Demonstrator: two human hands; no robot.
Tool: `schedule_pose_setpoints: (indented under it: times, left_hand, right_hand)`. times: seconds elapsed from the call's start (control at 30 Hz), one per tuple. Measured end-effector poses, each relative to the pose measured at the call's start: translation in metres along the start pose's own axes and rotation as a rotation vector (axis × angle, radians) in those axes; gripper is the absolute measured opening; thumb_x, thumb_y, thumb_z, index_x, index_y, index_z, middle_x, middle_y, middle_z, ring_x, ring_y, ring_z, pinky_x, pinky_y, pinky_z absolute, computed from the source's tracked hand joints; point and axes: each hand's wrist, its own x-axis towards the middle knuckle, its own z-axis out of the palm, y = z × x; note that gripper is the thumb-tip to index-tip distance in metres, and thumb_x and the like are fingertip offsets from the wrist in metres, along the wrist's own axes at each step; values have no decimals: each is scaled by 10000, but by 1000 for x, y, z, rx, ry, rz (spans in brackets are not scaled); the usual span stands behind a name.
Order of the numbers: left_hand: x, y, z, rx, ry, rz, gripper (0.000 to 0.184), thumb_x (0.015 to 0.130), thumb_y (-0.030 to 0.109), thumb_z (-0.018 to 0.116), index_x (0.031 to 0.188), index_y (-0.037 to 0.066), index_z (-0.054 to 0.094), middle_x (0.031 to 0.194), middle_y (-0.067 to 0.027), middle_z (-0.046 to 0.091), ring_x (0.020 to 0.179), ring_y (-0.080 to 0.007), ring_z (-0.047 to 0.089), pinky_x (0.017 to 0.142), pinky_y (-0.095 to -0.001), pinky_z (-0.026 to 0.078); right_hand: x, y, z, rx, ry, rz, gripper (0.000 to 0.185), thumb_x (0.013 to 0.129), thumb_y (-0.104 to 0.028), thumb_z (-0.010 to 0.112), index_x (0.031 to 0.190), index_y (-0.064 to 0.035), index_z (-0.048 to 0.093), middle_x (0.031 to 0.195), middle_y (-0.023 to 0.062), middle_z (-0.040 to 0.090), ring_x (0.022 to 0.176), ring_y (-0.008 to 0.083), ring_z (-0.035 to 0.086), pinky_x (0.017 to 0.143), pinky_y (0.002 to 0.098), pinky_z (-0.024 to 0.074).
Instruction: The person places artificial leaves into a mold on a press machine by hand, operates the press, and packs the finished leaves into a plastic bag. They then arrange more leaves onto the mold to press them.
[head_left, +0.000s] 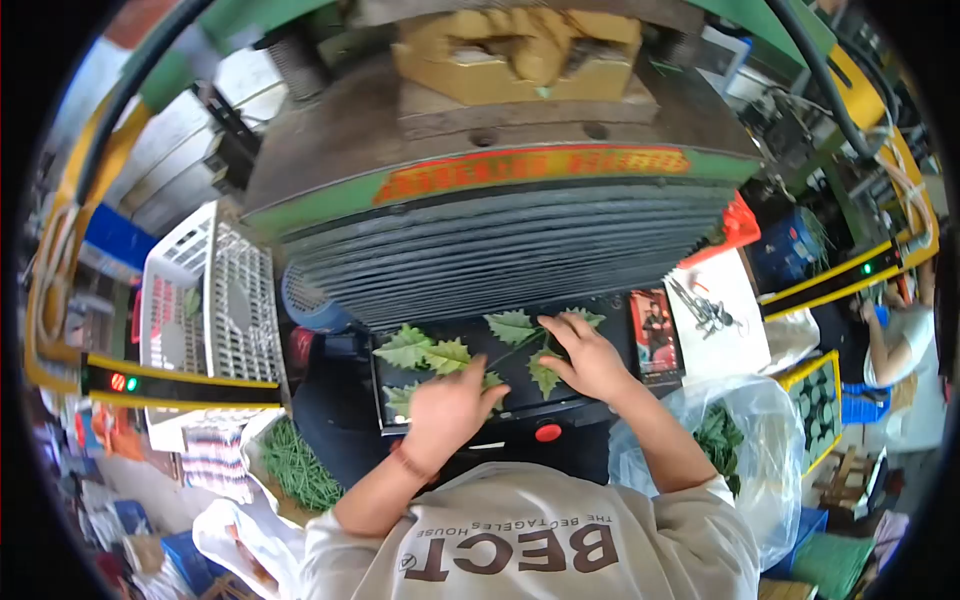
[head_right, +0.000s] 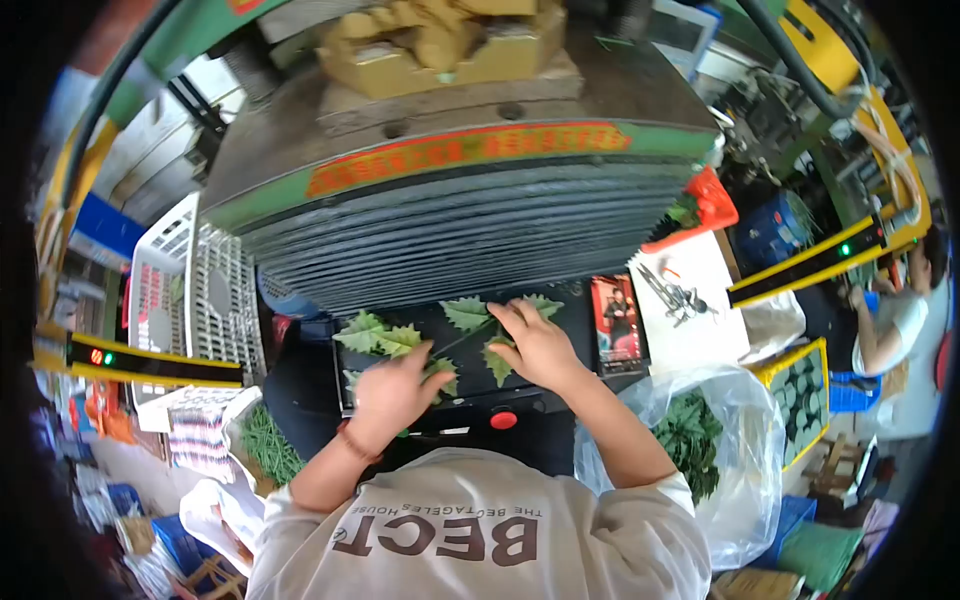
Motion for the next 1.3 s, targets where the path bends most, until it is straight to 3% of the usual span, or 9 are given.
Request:
schedule_pose_setpoints:
  times: [0.07, 0.27, 0.4, 0.5, 0.77, 0.9, 1.1, 1.23, 1.3]
  left_hand:
    - [14, -6, 24, 94, -159, 44, 222, 794, 298, 642, 829, 83, 600, 577, -37, 592, 458, -225, 555, 430, -320, 415]
    - [20, -3, -2, -202, 55, 159, 193, 784, 266, 639, 777, 84, 576, 590, -39, 599, 474, -225, 567, 440, -318, 424]
    - [30, -9, 34, -238, -129, 214, 223, 797, 279, 669, 828, 64, 620, 635, -48, 615, 522, -232, 575, 469, -315, 427]
    - [29, -3, 12, -414, -37, 55, 223, 814, 274, 672, 833, 59, 616, 634, -38, 600, 519, -198, 552, 476, -294, 420]
    - [22, 7, 12, -1011, 62, -217, 211, 870, 250, 664, 864, 47, 610, 635, -2, 542, 491, -96, 433, 462, -229, 366]
    - [10, -6, 3, -1883, -167, -707, 188, 881, 220, 656, 838, 42, 613, 657, 7, 522, 512, -64, 384, 475, -187, 334]
    - [-9, -22, 3, -1416, -124, -416, 227, 912, 230, 618, 793, 37, 610, 666, 9, 517, 529, -44, 385, 474, -163, 319]
    - [-28, -40, -11, -1051, -194, -360, 236, 902, 248, 601, 804, 34, 620, 729, -17, 574, 491, -104, 453, 462, -234, 379]
    - [-31, -39, -3, -928, -117, -242, 209, 889, 236, 608, 803, 46, 622, 756, -19, 586, 505, -126, 476, 470, -246, 394]
  right_hand:
    - [11, 17, 22, -22, -61, -53, 195, 793, -132, 654, 973, -60, 637, 843, 89, 621, 721, 289, 607, 651, 353, 485]
    - [-4, -15, -26, -178, 103, -116, 173, 769, -130, 670, 894, -19, 627, 827, 104, 619, 686, 308, 596, 599, 346, 481]
    - [-24, 14, -3, -265, 49, -16, 257, 738, -128, 702, 945, -9, 607, 831, 89, 606, 639, 289, 585, 566, 338, 474]
    - [-20, -6, -9, -289, 65, 45, 365, 725, -116, 732, 1033, -8, 568, 842, 82, 591, 591, 239, 564, 550, 326, 465]
    - [13, -59, -3, 655, -299, 136, 287, 791, -119, 721, 983, -16, 535, 790, 67, 575, 588, 131, 533, 517, 276, 463]
    - [5, -54, 21, 1271, -146, 486, 252, 811, -73, 689, 990, -15, 522, 798, 56, 582, 590, 118, 529, 504, 264, 441]
    - [5, -62, 6, 1211, -212, 665, 176, 793, -50, 678, 923, -4, 569, 785, 49, 587, 672, 150, 545, 606, 297, 455]
    - [25, -38, -24, 618, -149, -49, 81, 756, -34, 655, 812, 4, 610, 821, 59, 609, 775, 197, 554, 747, 326, 445]
    - [32, -37, -22, 526, -197, -89, 65, 748, -34, 647, 794, 1, 617, 827, 61, 615, 791, 205, 551, 764, 326, 437]
